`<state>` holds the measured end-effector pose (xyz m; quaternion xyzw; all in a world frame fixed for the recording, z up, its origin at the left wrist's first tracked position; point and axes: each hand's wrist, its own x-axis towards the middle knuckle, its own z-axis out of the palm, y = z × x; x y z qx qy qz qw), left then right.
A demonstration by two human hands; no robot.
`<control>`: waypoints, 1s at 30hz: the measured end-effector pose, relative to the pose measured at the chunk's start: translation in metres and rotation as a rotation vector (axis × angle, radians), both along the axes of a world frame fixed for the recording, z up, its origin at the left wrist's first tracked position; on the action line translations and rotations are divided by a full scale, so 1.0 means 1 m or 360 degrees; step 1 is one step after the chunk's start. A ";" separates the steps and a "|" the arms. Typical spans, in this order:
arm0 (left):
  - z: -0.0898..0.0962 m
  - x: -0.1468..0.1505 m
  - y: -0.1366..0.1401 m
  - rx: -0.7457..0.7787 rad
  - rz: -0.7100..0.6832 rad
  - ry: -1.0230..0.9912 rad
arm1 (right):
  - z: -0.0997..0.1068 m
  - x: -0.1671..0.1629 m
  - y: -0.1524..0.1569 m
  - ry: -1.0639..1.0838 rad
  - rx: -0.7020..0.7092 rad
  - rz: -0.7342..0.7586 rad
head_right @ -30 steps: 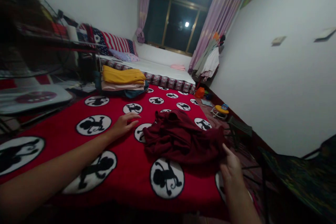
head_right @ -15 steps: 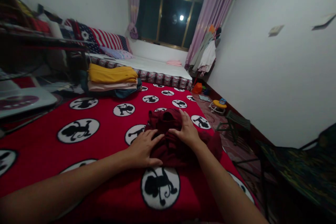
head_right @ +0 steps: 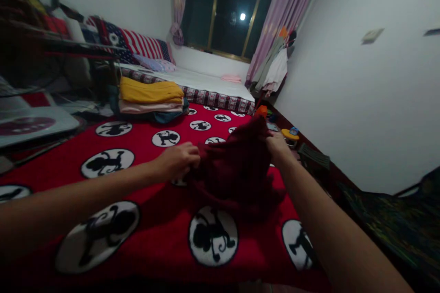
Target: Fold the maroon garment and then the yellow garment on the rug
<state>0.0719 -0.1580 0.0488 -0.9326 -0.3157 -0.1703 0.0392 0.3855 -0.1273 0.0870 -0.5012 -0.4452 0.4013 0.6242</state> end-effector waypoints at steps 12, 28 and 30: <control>0.003 -0.049 0.064 0.0200 0.0509 -0.0435 | -0.075 0.011 -0.054 -0.0541 -0.0331 -0.0311; -0.040 -0.016 0.023 -0.0441 0.0310 -0.0353 | -0.086 -0.049 -0.011 -0.2304 0.0100 -0.0057; -0.025 -0.033 0.020 -0.0604 0.0208 -0.0585 | -0.073 -0.043 -0.011 -0.2065 0.0162 -0.0162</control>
